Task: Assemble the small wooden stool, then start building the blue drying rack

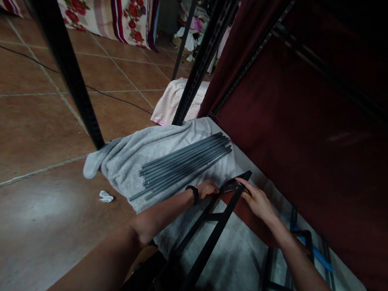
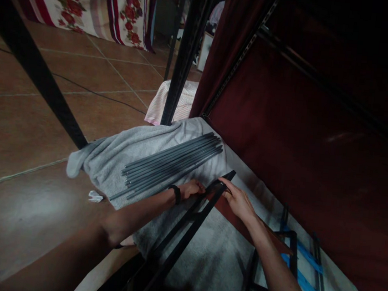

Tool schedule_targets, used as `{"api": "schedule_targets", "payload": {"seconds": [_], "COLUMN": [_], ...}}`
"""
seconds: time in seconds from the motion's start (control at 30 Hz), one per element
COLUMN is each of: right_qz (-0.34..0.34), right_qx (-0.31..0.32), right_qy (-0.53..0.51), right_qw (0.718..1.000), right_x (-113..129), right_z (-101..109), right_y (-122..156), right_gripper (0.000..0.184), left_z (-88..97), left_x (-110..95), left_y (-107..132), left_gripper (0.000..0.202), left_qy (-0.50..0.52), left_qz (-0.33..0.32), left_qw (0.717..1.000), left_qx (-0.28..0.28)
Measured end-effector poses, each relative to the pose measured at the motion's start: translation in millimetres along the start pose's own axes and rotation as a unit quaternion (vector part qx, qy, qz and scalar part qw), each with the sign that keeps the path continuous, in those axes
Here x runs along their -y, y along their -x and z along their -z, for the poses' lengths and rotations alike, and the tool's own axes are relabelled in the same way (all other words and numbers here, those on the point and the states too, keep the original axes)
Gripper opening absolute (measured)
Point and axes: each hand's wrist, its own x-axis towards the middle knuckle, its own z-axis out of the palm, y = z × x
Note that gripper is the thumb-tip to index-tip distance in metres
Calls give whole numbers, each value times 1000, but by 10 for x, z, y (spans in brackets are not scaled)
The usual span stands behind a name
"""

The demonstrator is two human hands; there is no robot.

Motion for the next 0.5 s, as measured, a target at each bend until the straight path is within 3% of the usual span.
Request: {"api": "schedule_targets", "payload": {"seconds": [0.27, 0.5], "right_qz": [-34, -29], "right_qx": [0, -5], "right_qy": [-8, -22], "right_qw": [999, 999], "right_x": [83, 76], "right_z": [-10, -4], "right_y": [28, 35], "right_gripper": [46, 45], "left_z": [20, -9], "left_x": [-15, -23], "left_y": [50, 79], "left_gripper": [20, 20], "left_qy": [23, 8], "left_qz": [15, 9], "left_qw": [999, 1000], "left_qx": [30, 23]}}
